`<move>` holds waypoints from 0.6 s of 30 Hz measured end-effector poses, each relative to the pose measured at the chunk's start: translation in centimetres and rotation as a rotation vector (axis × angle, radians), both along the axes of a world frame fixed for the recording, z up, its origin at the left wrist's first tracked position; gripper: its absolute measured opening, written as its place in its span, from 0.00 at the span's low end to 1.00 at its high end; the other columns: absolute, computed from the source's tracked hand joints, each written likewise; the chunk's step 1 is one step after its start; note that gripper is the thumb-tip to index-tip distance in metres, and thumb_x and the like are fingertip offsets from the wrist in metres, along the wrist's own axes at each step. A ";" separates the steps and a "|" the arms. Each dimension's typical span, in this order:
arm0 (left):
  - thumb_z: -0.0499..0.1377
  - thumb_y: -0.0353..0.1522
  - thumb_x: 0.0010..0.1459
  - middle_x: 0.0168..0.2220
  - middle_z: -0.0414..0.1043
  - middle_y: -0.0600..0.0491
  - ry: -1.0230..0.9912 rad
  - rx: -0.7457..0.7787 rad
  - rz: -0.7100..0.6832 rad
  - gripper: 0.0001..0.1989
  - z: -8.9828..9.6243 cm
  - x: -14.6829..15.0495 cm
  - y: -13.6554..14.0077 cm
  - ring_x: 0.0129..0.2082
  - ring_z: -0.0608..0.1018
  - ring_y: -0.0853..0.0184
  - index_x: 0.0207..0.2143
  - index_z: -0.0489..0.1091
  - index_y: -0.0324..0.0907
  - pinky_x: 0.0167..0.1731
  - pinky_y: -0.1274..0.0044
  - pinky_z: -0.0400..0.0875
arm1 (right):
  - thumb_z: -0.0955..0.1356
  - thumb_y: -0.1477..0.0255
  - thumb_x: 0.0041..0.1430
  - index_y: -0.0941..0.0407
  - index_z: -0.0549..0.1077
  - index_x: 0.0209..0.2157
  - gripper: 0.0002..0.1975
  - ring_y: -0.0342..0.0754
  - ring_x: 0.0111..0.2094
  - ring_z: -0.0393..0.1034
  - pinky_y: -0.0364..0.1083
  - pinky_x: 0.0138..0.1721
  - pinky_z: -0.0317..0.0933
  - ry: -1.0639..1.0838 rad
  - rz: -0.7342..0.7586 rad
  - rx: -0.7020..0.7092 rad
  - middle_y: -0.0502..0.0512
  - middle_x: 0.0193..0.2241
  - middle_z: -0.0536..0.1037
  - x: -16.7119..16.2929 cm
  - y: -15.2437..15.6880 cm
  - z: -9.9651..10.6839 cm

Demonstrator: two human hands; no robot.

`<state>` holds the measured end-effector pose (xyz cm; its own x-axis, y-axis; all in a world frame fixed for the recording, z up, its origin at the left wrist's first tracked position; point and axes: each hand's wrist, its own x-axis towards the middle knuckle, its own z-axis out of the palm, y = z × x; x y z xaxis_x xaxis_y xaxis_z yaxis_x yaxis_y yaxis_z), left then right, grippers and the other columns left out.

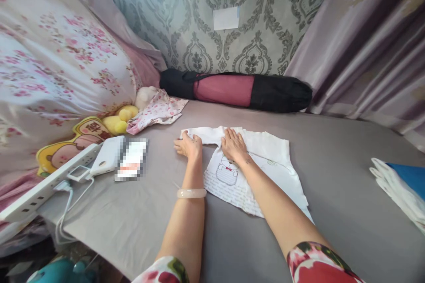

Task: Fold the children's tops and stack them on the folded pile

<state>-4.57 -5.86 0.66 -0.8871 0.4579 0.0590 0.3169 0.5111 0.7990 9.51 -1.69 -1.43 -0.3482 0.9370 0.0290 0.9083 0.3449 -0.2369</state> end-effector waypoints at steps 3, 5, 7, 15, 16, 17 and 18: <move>0.57 0.33 0.54 0.55 0.56 0.36 -0.029 0.000 0.024 0.20 -0.2 -0.3 0.0 0.55 0.63 0.42 0.50 0.71 0.45 0.52 0.52 0.57 | 0.48 0.65 0.68 0.66 0.49 0.68 0.31 0.49 0.69 0.39 0.52 0.67 0.31 -0.010 0.004 -0.005 0.58 0.69 0.49 0.0 0.0 0.0; 0.57 0.33 0.54 0.54 0.58 0.36 -0.047 0.011 0.026 0.19 -0.4 -0.5 0.1 0.55 0.63 0.41 0.49 0.72 0.45 0.51 0.51 0.56 | 0.48 0.65 0.68 0.66 0.49 0.68 0.31 0.49 0.69 0.39 0.52 0.67 0.31 -0.022 0.003 -0.008 0.58 0.69 0.49 0.0 0.0 0.0; 0.56 0.33 0.54 0.53 0.60 0.36 -0.059 -0.004 0.007 0.19 -0.5 -0.6 0.1 0.55 0.63 0.41 0.48 0.72 0.44 0.51 0.50 0.56 | 0.48 0.65 0.68 0.65 0.49 0.68 0.31 0.49 0.69 0.39 0.52 0.67 0.31 -0.023 0.003 -0.006 0.57 0.69 0.49 0.0 0.0 0.1; 0.59 0.32 0.50 0.46 0.72 0.41 -0.051 0.039 -0.015 0.14 -1.2 -1.4 0.9 0.54 0.67 0.43 0.40 0.76 0.48 0.52 0.50 0.58 | 0.49 0.66 0.69 0.66 0.49 0.68 0.31 0.49 0.69 0.39 0.52 0.67 0.30 -0.001 0.002 -0.005 0.58 0.69 0.49 0.0 -0.3 0.3; 0.59 0.31 0.49 0.44 0.73 0.41 -0.050 0.048 -0.028 0.14 -1.4 -1.6 1.1 0.54 0.68 0.44 0.39 0.76 0.48 0.52 0.51 0.58 | 0.49 0.65 0.69 0.66 0.49 0.68 0.31 0.49 0.69 0.38 0.52 0.67 0.30 0.000 0.005 -0.007 0.58 0.69 0.49 0.0 -0.3 0.4; 0.59 0.30 0.49 0.42 0.74 0.42 -0.051 0.061 -0.045 0.13 -1.6 -1.8 1.3 0.54 0.70 0.45 0.39 0.76 0.48 0.53 0.51 0.59 | 0.49 0.65 0.69 0.66 0.49 0.68 0.31 0.49 0.69 0.38 0.52 0.67 0.30 0.000 0.006 -0.009 0.59 0.69 0.49 0.0 -0.3 0.4; 0.58 0.29 0.49 0.40 0.75 0.43 -0.062 0.082 -0.070 0.13 -1.9 -2.0 1.6 0.53 0.71 0.46 0.38 0.77 0.48 0.53 0.52 0.59 | 0.48 0.65 0.69 0.66 0.49 0.68 0.31 0.50 0.69 0.38 0.52 0.67 0.30 -0.001 0.006 -0.011 0.59 0.69 0.49 0.1 -0.3 0.4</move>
